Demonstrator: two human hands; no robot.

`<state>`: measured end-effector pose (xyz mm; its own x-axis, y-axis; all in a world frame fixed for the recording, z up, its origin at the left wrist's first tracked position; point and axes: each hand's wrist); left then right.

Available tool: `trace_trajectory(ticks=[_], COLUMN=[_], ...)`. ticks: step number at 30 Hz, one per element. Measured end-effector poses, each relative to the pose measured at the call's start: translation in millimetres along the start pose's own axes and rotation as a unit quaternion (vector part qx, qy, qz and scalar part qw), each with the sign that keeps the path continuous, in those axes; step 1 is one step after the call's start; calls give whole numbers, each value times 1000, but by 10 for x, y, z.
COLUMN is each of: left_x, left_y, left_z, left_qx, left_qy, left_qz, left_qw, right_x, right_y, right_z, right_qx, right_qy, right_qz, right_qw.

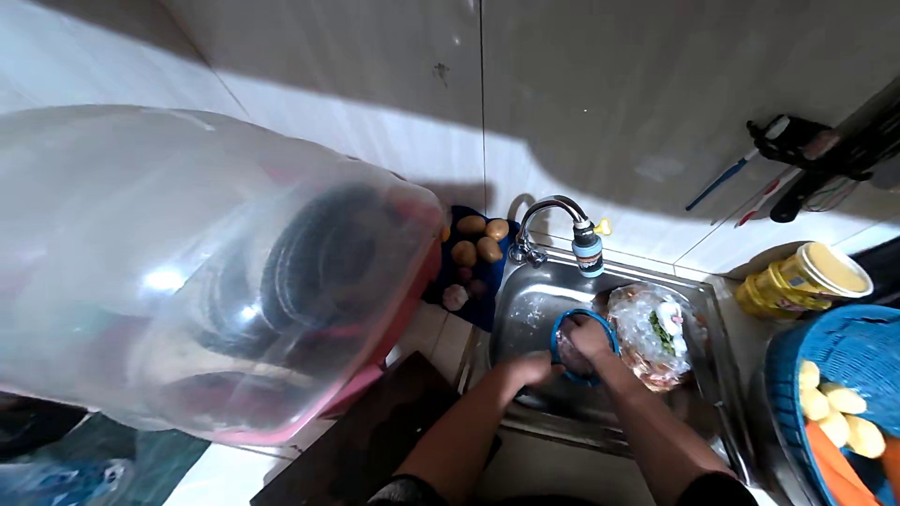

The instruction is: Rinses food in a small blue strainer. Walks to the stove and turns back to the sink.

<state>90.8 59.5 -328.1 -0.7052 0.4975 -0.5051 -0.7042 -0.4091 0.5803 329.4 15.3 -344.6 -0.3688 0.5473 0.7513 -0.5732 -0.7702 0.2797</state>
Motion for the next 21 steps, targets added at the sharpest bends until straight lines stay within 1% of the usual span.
trace_trajectory(ticks=[2,5,7,8,10,12,13,14,16,18,21], left_x=[12,57,56,48,63,58,49,38,39,57,41], left_y=[-20,-58,-53,-38,-31,-28,-23,-14,-6,-38,-14], left_z=[-14,-34,-39,-38,-51,-49,-44,-36,-30,-47,-26], left_qx=[-5,-16,-19,-21,-26,-26,-26,-26,-20,-15,-7], left_qy=[3,-4,-4,-1,1,3,7,12,12,1,0], left_qz=[-1,2,6,11,24,28,27,28,28,26,33], left_qw=[1000,1000,1000,1000,999,999,999,999,999,1000,999], right_x=[36,-168,-232,-193,-85,-26,37,110,118,6,-238], right_y=[94,149,235,312,442,450,436,404,236,23,-230], right_z=[-158,-272,-176,-72,178,468,632,786,977,934,529], right_qx=[4,16,53,83,153,210,229,237,196,130,85], right_qy=[21,85,124,147,205,256,268,263,208,162,134], right_qz=[58,199,292,327,361,340,304,260,198,161,98], right_qw=[998,976,947,930,897,880,885,898,937,965,982])
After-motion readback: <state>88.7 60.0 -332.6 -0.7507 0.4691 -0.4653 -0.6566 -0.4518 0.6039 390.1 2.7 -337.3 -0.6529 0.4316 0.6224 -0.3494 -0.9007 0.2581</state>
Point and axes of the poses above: each hand's wrist, its own y-axis away from the middle knuckle, its own z-axis out of the back of the hand, x = y × z, and after that the axes turned 15 degrees about -y, right-handed
